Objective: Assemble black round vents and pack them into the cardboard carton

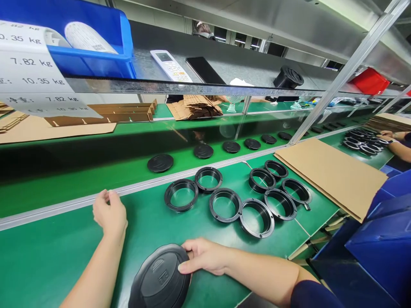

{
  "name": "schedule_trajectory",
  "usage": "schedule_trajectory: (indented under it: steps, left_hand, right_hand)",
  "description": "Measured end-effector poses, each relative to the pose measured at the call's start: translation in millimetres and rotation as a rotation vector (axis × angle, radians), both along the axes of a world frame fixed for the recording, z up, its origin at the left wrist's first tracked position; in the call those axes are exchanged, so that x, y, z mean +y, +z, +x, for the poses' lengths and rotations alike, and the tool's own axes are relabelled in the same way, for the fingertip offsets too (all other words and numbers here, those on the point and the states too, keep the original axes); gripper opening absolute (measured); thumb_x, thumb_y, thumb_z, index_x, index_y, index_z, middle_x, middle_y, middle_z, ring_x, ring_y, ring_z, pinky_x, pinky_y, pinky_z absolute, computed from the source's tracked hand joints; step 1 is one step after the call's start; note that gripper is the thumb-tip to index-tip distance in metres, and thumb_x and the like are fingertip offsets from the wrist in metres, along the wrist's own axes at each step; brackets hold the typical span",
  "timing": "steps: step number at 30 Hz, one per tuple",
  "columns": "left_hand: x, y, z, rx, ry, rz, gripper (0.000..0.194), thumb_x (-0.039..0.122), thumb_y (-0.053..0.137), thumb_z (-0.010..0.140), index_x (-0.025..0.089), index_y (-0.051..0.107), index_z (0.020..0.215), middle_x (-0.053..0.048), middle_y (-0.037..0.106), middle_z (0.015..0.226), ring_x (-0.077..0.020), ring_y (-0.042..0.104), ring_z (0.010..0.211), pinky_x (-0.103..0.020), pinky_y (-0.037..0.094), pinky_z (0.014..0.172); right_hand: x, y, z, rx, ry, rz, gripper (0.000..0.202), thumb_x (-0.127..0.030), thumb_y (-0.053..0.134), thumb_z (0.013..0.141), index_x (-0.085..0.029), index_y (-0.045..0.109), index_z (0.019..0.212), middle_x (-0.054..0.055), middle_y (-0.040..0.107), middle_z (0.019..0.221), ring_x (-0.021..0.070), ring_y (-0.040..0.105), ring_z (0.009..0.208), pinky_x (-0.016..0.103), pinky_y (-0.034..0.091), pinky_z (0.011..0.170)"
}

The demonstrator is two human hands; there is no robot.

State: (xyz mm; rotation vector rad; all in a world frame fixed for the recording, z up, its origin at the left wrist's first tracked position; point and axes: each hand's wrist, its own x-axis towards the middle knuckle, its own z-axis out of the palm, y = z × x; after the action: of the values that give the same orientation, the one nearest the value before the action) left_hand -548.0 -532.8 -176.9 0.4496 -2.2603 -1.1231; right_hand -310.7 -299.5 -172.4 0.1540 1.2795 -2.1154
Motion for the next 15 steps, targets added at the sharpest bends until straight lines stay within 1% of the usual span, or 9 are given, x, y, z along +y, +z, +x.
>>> schedule_trajectory:
  steps: [4, 11, 13, 15]
  left_hand:
    - [2.6, 0.9, 2.8, -0.002, -0.001, 0.004, 0.059, 0.046, 0.044, 0.092, 0.008, 0.062, 0.134, -0.018, 0.068, 0.126, -0.0318, 0.062, 0.120, -0.048, 0.046, 0.109]
    - [5.5, -3.8, 2.3, 0.047, -0.012, 0.060, 0.051, 0.038, 0.048, 0.099, 0.007, 0.057, 0.138, -0.017, 0.064, 0.132, -0.0245, 0.062, 0.121, -0.040, 0.046, 0.109]
    - [5.6, -4.7, 1.8, 0.050, -0.018, 0.070, 0.049, 0.036, 0.048, 0.100, 0.006, 0.056, 0.138, -0.016, 0.064, 0.132, -0.0232, 0.062, 0.120, -0.038, 0.047, 0.109]
    - [5.3, -5.2, 1.5, 0.055, -0.024, 0.076, 0.048, 0.035, 0.049, 0.100, 0.005, 0.056, 0.137, -0.017, 0.064, 0.132, -0.0239, 0.062, 0.120, -0.039, 0.047, 0.108]
  right_hand:
    - [1.2, 3.4, 1.2, 0.037, -0.005, -0.015, 0.080, -0.054, 0.102, 0.037, -0.013, 0.069, 0.098, 0.002, 0.069, 0.083, 0.0161, 0.062, 0.077, 0.036, 0.048, 0.087]
    - [5.6, 11.3, 2.1, 0.031, 0.018, -0.038, 0.077, -0.056, 0.101, 0.041, -0.014, 0.068, 0.096, 0.001, 0.069, 0.084, 0.0154, 0.062, 0.075, 0.035, 0.049, 0.083]
    - [6.7, 17.8, 4.7, 0.054, -0.012, -0.040, 0.073, -0.056, 0.100, 0.045, -0.013, 0.067, 0.095, 0.002, 0.069, 0.084, 0.0156, 0.062, 0.076, 0.035, 0.049, 0.083]
    - [13.4, 31.5, 6.8, 0.103, -0.086, -0.044, 0.066, -0.054, 0.098, 0.052, -0.014, 0.067, 0.095, 0.003, 0.069, 0.088, 0.0162, 0.063, 0.080, 0.035, 0.050, 0.084]
